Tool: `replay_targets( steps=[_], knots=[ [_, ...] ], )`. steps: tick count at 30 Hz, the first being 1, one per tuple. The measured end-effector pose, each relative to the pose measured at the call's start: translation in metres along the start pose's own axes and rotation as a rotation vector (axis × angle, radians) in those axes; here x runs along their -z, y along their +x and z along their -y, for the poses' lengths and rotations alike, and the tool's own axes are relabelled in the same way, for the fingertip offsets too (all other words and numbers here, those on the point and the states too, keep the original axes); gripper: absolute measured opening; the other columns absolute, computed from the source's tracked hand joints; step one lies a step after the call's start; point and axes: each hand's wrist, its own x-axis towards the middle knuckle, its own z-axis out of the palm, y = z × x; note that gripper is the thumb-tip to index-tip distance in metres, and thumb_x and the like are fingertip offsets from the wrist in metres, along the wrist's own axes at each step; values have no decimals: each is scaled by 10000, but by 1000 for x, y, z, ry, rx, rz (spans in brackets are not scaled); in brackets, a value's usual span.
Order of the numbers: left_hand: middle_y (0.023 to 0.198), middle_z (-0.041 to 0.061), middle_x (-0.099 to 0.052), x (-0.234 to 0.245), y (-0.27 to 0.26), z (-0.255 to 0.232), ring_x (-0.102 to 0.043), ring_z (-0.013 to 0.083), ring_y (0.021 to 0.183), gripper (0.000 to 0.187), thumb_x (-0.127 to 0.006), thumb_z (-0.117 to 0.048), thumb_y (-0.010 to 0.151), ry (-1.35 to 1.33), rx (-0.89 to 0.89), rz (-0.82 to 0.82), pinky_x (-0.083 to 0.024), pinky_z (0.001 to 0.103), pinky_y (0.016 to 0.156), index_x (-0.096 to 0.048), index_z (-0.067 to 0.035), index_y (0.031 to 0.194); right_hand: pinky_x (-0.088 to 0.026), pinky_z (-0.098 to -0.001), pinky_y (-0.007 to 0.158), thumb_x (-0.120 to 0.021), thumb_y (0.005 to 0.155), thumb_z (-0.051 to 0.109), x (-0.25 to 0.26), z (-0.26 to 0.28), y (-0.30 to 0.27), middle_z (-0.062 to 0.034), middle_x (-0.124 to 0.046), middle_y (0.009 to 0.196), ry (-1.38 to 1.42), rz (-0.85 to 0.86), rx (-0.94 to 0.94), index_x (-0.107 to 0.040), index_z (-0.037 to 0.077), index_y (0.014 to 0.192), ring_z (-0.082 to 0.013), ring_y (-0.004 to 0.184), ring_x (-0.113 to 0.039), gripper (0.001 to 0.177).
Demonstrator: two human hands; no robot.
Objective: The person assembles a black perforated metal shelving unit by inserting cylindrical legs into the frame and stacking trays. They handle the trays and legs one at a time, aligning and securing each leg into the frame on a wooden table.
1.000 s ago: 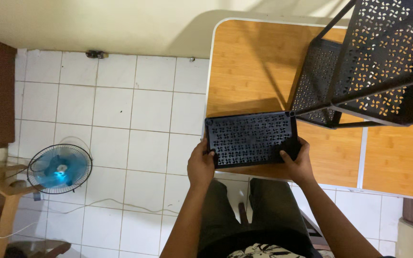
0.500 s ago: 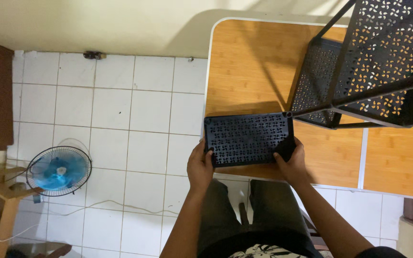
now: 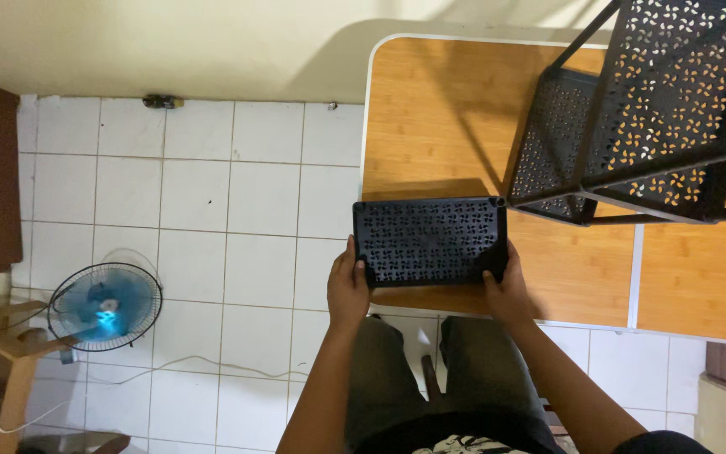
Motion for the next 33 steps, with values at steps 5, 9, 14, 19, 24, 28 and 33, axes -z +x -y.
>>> replay_targets(
  steps=[5,9,14,19,24,28,33],
  knots=[
    [1226,212,-664,5,2,2,-657,375,1087,564,-576,-107,1001,35,15,60,-527,429,936,-442,-141,1548,-312,-408,1210,-583,836,-92,0,-2,9,-258,-469,1467,-185,-25,53,-280,-50,1554,-363,1406,-439,780],
    [1179,202,-679,9,5,-2,-678,364,1036,609,-600,-88,976,51,75,117,-547,421,904,-435,-174,1555,-311,-411,1213,-555,795,-111,-4,-13,10,-275,-455,1481,-86,-41,69,-271,-60,1564,-377,1426,-437,822],
    [1227,202,-675,17,6,-12,-686,355,1082,620,-626,-81,952,84,184,181,-553,411,914,-443,-164,1539,-326,-429,1205,-600,816,-43,-1,-18,2,-273,-460,1491,-136,-45,-16,-303,-45,1561,-393,1424,-432,802],
    [1350,205,-607,28,7,-23,-620,350,1222,693,-641,-165,961,153,250,287,-510,420,1008,-330,-117,1578,-384,-451,1137,-712,875,133,9,-3,8,-267,-470,1471,-321,-54,-185,-327,-39,1542,-398,1369,-470,789],
    [1477,213,-515,56,3,-43,-511,381,1353,765,-664,-247,953,182,182,253,-446,435,1098,-280,-113,1601,-394,-463,1130,-731,880,193,31,36,1,-273,-486,1469,-319,-92,-59,-368,-30,1525,-401,1379,-471,773],
    [1519,208,-472,87,10,-83,-462,379,1401,782,-687,-224,924,158,154,177,-411,437,1128,-294,-120,1592,-398,-462,1133,-735,867,189,48,88,2,-256,-506,1452,-323,-74,-6,-397,-13,1505,-397,1374,-476,749],
    [1537,203,-464,136,22,-153,-464,372,1408,774,-683,-195,916,92,28,66,-425,433,1126,-311,-119,1591,-402,-458,1126,-739,850,177,56,166,12,-237,-517,1440,-264,-70,132,-423,-2,1492,-394,1369,-484,738]
  ],
)
